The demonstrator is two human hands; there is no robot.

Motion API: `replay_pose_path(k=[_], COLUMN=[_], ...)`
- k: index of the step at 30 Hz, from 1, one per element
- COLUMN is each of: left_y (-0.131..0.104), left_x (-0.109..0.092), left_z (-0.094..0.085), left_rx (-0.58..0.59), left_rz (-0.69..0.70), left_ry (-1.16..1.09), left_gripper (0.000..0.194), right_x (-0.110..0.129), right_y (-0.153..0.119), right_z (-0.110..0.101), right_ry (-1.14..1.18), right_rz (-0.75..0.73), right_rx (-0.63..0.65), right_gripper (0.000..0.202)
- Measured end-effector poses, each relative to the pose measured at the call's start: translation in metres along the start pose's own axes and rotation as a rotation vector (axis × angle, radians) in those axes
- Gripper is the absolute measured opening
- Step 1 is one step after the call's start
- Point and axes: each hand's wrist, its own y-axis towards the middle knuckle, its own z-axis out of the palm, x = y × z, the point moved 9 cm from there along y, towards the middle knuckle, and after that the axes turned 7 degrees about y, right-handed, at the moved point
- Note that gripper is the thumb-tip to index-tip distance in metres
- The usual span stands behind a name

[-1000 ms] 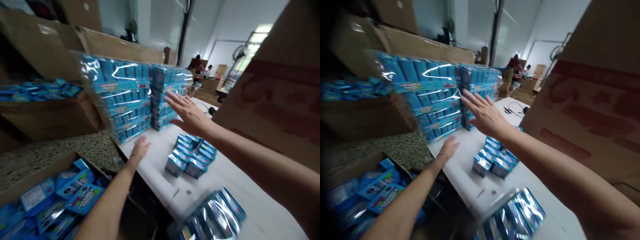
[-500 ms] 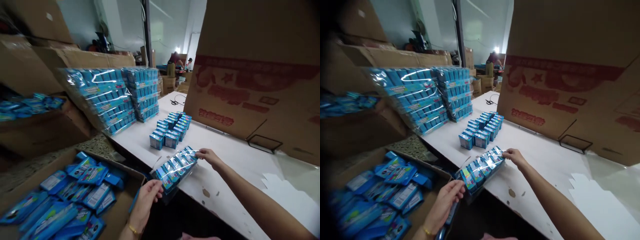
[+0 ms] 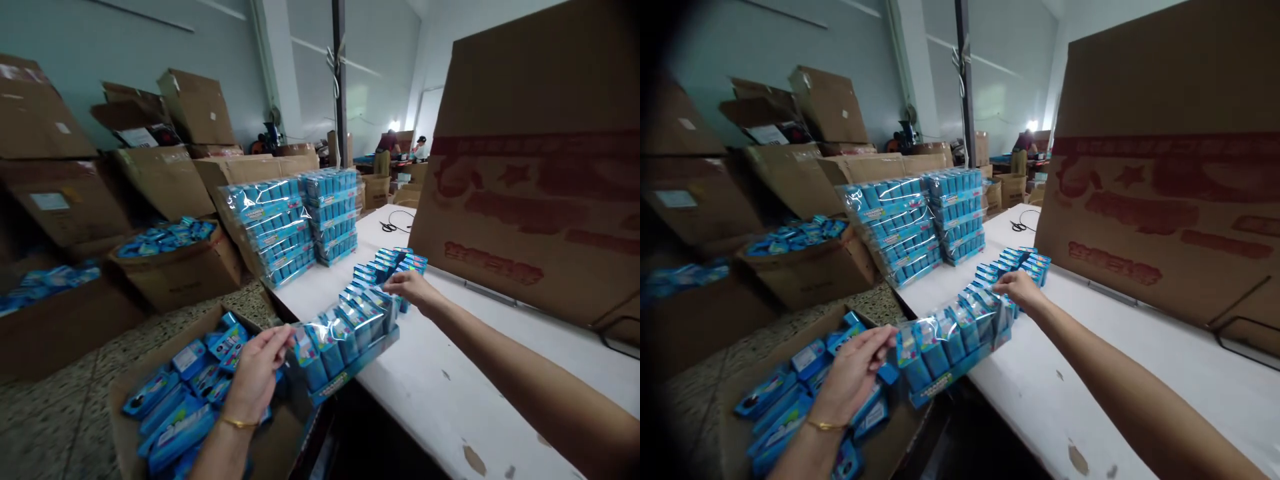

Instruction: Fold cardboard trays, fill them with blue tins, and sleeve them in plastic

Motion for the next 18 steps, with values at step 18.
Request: replay_pose_path(k=[18], left_y=[0.243], left_x=[0.053], left_z=[-0.047], left_rx=[-0.327], left_rz=[-0.002], left_ry=[0.065], left_gripper=[0.034], right_x=[-0.026], right_y=[0.257], right_z=[0.149], right_ry=[-0.23], right_rz=[0.018], right_rx=[-0.068], right_gripper=[0.018])
